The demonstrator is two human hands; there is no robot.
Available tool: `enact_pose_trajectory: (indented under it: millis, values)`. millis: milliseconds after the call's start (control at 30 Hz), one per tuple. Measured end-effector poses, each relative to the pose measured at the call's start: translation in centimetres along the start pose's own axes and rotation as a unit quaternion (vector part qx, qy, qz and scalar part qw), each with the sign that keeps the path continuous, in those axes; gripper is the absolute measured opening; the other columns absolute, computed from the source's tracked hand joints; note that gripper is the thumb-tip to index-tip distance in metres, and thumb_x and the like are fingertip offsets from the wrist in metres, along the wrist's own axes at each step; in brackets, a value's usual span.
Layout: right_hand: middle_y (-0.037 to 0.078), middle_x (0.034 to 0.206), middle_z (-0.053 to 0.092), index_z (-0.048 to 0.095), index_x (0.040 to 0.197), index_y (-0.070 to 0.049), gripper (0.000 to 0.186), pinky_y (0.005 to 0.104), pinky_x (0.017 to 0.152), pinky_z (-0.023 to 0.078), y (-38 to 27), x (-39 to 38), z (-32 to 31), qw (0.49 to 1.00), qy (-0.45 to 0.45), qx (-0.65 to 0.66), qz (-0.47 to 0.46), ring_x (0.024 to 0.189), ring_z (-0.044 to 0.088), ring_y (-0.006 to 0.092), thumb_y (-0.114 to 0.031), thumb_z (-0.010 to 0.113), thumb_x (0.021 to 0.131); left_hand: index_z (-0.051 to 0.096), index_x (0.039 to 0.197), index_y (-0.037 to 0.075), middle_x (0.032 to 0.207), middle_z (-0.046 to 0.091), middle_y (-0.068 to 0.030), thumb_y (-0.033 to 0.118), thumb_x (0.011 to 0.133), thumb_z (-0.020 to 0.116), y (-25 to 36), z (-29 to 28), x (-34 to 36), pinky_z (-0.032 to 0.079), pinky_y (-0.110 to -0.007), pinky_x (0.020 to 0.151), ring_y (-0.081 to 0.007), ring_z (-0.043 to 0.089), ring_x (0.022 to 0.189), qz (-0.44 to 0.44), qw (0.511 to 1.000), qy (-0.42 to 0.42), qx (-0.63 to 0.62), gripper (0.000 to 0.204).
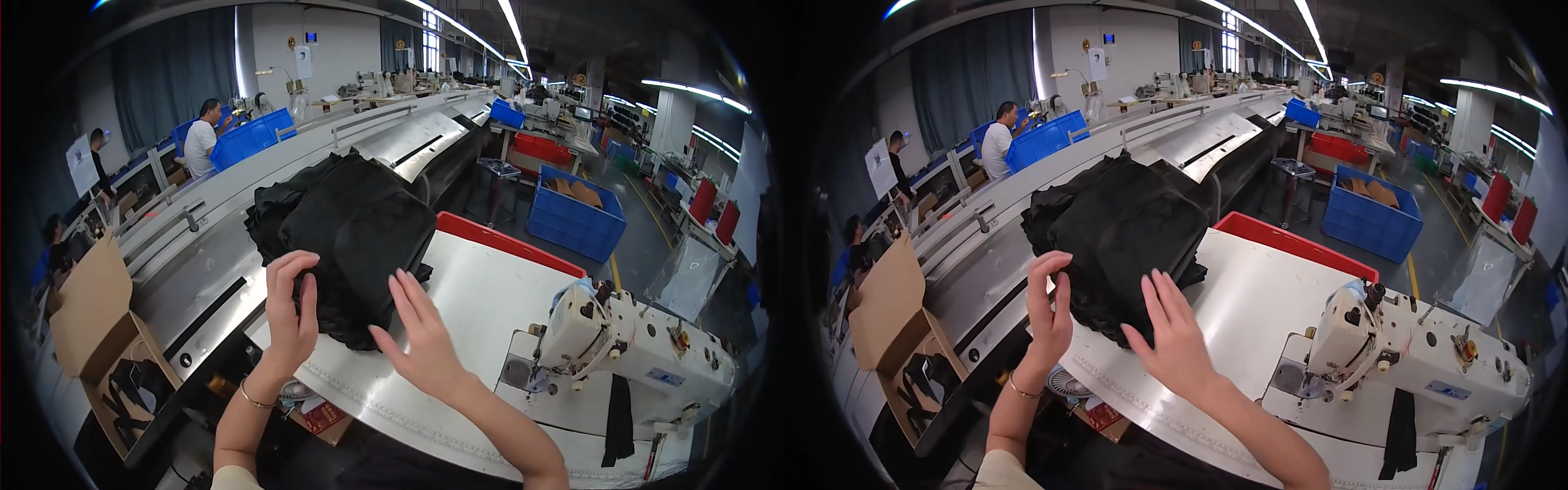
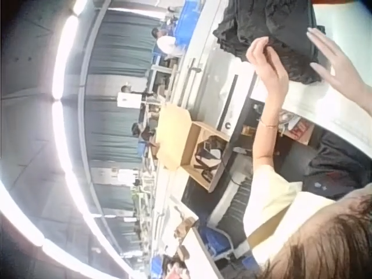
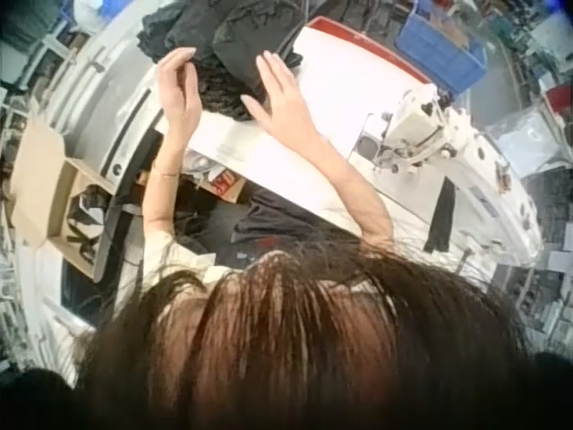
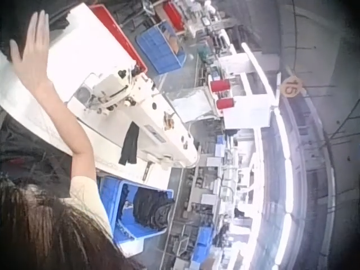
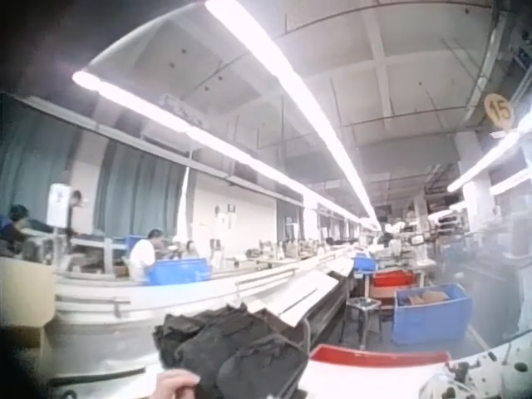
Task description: Sewing black fabric components for bags using an industrial sewing machine.
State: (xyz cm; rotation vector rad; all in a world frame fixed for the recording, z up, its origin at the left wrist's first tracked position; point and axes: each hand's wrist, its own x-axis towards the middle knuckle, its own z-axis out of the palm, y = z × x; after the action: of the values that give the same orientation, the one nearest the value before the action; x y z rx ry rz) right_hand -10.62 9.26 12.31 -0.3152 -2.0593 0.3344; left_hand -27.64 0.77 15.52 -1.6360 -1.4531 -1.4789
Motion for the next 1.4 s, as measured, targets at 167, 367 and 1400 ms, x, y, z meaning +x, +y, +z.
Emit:
enact_pose_trajectory:
  millis: [167, 367, 1400]
  values:
    - [0.020, 0.131, 0.049, 0.038, 0.133, 0.008, 0.047, 0.0374, 0.106, 0.034, 5.4, 2.4, 8.2, 0.966, -0.029, 0.162, 0.197, 0.122, 0.047, 0.0322, -0.015, 0.049, 0.094, 0.045, 0.130, 0.001, 0.132, 0.048, -0.0162, 0.000, 0.087, 0.053, -1.7, 3.2, 4.2, 0.042, -0.036, 0.093, -0.0316, 0.051, 0.115, 0.059, 0.991, -0.107, 0.059, 0.043]
    - [0.012, 0.129, 0.051, 0.042, 0.130, 0.002, 0.040, 0.0381, 0.103, 0.039, 9.5, 5.3, 1.3, 0.570, 0.179, 0.694, 0.402, 0.119, 0.050, 0.0224, -0.022, 0.044, 0.099, 0.054, 0.126, 0.011, 0.132, 0.053, -0.0052, 0.019, 0.081, 0.057, -5.0, 5.6, 2.8, 0.037, -0.036, 0.096, -0.0215, 0.050, 0.118, 0.147, 0.858, -0.392, 0.297, 0.046]
    - [0.028, 0.102, 0.059, 0.050, 0.118, 0.011, 0.047, 0.0448, 0.089, 0.047, -8.8, -17.8, -4.2, 0.886, -0.363, -0.290, -0.012, 0.097, 0.061, 0.0365, -0.016, 0.051, 0.079, 0.062, 0.087, -0.007, 0.080, 0.057, -0.0163, 0.016, 0.082, 0.065, 10.3, 9.4, -10.6, 0.053, -0.036, 0.064, -0.0311, 0.061, 0.076, 0.075, 0.855, -0.480, -0.185, 0.023]
